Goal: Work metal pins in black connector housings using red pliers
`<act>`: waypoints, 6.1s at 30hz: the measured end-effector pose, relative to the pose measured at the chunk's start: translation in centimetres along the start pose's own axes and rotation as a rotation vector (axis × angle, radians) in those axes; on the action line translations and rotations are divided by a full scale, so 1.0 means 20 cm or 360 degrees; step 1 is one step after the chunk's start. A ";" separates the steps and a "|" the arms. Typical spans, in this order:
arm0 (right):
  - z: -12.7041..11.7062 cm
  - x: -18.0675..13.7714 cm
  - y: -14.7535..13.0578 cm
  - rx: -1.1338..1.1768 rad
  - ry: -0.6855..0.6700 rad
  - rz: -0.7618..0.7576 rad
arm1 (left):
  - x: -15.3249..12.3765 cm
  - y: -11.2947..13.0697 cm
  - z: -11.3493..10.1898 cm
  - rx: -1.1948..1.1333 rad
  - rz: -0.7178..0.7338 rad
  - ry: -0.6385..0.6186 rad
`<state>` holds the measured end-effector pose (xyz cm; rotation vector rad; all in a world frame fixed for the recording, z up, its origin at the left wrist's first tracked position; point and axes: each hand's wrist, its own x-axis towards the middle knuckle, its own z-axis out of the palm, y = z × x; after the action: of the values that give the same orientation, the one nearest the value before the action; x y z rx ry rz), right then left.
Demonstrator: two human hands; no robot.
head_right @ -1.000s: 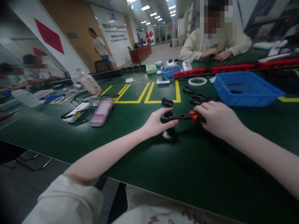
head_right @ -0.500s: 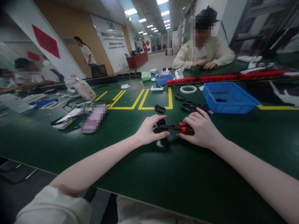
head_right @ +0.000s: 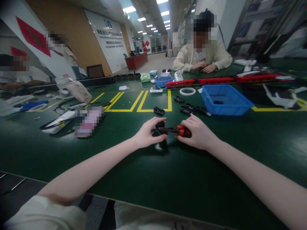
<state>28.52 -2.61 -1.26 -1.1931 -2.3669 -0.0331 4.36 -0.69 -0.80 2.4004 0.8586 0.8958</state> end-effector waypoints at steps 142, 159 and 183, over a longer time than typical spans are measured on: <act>-0.03 -0.02 -0.03 -0.0255 0.0160 -0.0040 | -0.02 0.02 -0.01 0.0368 0.0250 -0.0145; -0.03 -0.02 -0.05 -0.0142 0.0065 0.0117 | -0.01 0.05 -0.02 0.0256 0.0143 -0.0164; -0.05 -0.02 -0.04 -0.0252 0.0071 -0.0002 | -0.01 0.03 -0.01 0.0084 0.0189 -0.0321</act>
<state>28.49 -3.64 -0.41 -1.2501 -2.3618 -0.2490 4.30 -1.19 -0.38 2.5569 0.6775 0.6653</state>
